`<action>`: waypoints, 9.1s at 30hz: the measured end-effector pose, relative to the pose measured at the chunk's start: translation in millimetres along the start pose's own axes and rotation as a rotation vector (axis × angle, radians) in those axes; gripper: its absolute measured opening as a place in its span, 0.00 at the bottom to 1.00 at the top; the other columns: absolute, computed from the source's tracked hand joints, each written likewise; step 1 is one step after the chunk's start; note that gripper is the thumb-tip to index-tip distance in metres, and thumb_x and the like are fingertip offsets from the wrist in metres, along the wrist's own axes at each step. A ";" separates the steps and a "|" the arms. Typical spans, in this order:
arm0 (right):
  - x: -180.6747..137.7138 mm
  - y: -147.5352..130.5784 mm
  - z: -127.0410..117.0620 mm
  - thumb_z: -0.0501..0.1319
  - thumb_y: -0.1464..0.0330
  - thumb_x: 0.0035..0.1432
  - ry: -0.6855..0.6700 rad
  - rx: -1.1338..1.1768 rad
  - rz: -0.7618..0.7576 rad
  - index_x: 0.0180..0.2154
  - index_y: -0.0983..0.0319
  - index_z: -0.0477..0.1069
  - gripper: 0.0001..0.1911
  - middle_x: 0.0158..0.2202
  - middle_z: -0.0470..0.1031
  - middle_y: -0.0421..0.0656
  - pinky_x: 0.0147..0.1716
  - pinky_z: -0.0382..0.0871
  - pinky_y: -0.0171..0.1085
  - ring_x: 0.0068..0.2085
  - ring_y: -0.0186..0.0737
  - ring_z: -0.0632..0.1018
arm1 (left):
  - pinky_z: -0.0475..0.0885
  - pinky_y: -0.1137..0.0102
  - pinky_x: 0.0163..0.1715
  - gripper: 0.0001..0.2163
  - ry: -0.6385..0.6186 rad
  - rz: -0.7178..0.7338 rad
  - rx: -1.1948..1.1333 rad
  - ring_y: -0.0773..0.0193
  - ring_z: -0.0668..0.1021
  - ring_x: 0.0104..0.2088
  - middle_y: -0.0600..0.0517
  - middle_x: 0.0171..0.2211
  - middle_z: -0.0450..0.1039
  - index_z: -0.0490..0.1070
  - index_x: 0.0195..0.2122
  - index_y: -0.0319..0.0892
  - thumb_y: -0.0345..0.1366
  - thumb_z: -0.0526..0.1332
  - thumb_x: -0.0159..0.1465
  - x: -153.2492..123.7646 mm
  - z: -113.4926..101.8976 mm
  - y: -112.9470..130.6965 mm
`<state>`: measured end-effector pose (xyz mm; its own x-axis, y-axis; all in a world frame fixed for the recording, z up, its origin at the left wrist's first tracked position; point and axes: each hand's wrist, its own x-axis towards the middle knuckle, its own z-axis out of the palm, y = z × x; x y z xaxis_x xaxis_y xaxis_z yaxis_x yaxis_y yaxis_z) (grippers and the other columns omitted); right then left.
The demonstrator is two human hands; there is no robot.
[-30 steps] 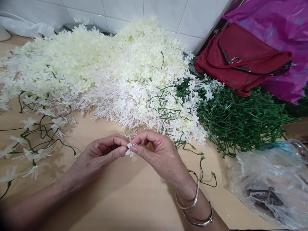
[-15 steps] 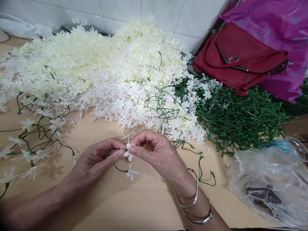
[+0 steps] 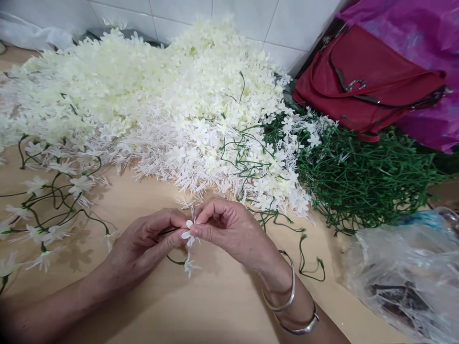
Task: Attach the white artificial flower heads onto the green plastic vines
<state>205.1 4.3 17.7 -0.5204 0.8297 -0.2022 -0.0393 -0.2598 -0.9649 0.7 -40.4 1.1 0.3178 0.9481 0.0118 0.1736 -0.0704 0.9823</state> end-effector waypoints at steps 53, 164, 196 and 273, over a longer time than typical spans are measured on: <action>-1.4 4.4 -16.6 0.74 0.72 0.58 -0.183 0.074 0.082 0.29 0.62 0.79 0.07 0.36 0.79 0.40 0.41 0.72 0.36 0.39 0.34 0.80 | 0.67 0.69 0.40 0.07 -0.025 0.194 0.321 0.66 0.75 0.33 0.56 0.30 0.74 0.70 0.37 0.43 0.28 0.58 0.73 -1.8 8.2 -2.7; -8.3 -4.3 12.3 0.64 0.81 0.59 0.539 -0.541 -0.740 0.32 0.58 0.71 0.12 0.30 0.73 0.36 0.37 0.71 0.39 0.33 0.36 0.75 | 0.78 0.76 0.47 0.07 0.362 -0.152 -0.689 0.70 0.83 0.37 0.55 0.36 0.85 0.86 0.37 0.47 0.40 0.77 0.60 31.6 24.0 4.9; -11.5 2.6 24.3 0.66 0.79 0.62 0.566 -0.602 -0.709 0.37 0.57 0.72 0.11 0.32 0.75 0.35 0.37 0.71 0.39 0.30 0.33 0.74 | 0.71 0.68 0.47 0.10 0.149 -0.213 -0.615 0.61 0.78 0.39 0.50 0.35 0.81 0.85 0.40 0.43 0.44 0.73 0.64 30.3 16.1 6.5; -9.6 -1.4 -3.0 0.62 0.68 0.69 0.698 -0.511 -0.599 0.40 0.58 0.71 0.02 0.33 0.74 0.39 0.35 0.67 0.38 0.34 0.38 0.74 | 0.68 0.69 0.31 0.07 0.142 0.292 0.898 0.63 0.79 0.30 0.52 0.35 0.79 0.77 0.47 0.42 0.38 0.65 0.71 71.3 -8.2 32.3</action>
<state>212.7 -1.7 20.5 0.0782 0.8965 0.4361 0.3211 0.3914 -0.8624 21.3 27.6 35.3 0.3561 0.8799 0.3145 0.7745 -0.4663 0.4274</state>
